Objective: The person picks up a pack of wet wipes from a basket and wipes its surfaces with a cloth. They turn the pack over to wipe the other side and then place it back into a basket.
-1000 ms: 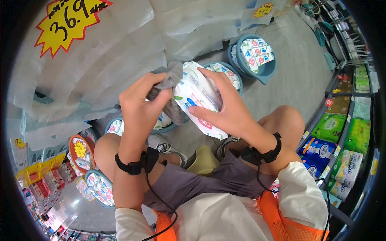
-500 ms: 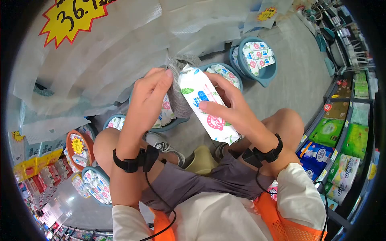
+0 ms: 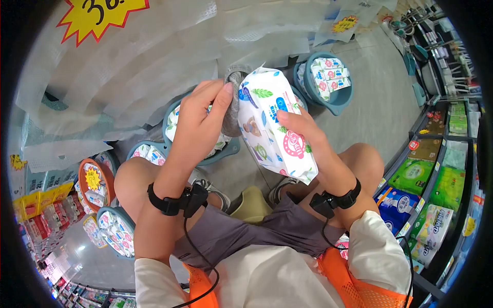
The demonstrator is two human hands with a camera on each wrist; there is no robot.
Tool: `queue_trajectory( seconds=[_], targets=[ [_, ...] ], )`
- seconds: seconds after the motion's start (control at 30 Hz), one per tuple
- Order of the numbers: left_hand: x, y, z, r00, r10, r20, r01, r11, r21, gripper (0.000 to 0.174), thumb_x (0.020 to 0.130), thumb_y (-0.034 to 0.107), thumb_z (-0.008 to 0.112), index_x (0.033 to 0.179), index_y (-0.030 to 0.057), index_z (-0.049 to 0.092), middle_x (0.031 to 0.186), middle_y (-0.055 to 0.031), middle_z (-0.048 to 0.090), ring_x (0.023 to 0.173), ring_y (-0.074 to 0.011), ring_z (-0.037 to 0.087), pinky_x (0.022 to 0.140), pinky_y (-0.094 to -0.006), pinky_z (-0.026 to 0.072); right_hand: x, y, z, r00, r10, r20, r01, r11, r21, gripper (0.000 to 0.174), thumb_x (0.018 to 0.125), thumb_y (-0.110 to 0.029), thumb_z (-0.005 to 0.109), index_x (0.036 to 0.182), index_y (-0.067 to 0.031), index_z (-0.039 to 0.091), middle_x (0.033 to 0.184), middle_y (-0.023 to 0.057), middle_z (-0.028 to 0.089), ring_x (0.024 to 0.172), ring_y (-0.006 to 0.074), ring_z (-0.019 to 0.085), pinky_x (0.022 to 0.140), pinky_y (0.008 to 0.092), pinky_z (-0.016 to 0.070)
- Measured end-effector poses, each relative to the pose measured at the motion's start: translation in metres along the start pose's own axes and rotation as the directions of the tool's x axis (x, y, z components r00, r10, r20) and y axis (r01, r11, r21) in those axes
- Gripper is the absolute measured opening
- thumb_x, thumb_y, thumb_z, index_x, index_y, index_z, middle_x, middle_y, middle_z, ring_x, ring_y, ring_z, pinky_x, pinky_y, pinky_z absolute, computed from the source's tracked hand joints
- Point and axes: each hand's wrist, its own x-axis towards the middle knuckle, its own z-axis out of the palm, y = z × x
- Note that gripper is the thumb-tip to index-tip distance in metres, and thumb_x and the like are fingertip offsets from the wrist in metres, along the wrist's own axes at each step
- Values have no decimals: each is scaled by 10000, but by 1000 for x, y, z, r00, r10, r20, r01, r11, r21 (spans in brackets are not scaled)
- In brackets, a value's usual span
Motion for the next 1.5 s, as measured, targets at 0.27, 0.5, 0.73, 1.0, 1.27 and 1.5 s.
queue_trajectory(
  seconds=[0.27,0.5,0.73,1.0,1.27,1.5],
  targets=[
    [-4,-10,11,995,-71,-66,64,993,-100,313,1067,232,609,998,-72,633,851,-90,631,813,-155,533,762,-311,461,0,-2,2,998,54,19,-55,998,21,493,986,-309,675,1359,-5,566,1138,89,726,925,122,722,769,267,583],
    [-6,-5,13,993,-88,-75,77,988,-134,310,1058,254,628,1061,-54,655,858,-64,643,817,-119,533,755,-286,462,0,0,-1,992,120,37,-121,993,14,529,983,-319,685,1387,-9,541,1124,79,723,887,112,726,739,260,586],
    [-6,3,15,995,-57,-85,37,973,-226,298,1036,216,659,1168,-50,682,1031,-75,717,953,-133,619,889,-293,498,-4,-6,2,990,131,52,-132,991,11,529,983,-311,689,1395,-21,525,1108,74,717,873,107,719,698,257,582],
    [-8,3,8,998,-53,29,59,946,-319,288,999,85,681,1247,-59,656,1244,-97,682,1118,-166,611,1017,-304,464,-2,-1,-1,990,124,62,-125,992,22,506,994,-291,680,1391,-27,510,1104,70,707,880,106,715,702,260,582],
    [-6,5,7,999,-18,45,31,955,-294,251,974,2,647,1219,-53,646,1165,-74,688,1062,-136,614,981,-284,471,0,3,-4,980,164,111,-168,985,30,515,995,-288,683,1399,-33,492,1126,68,694,889,104,712,703,259,582],
    [-4,3,13,999,-46,-10,42,970,-239,125,1020,40,595,1126,-9,638,1030,-16,664,954,-78,581,870,-249,478,2,6,2,988,141,66,-140,990,-24,520,994,-297,684,1396,-27,493,1121,66,691,884,101,708,689,254,576]
  ],
)
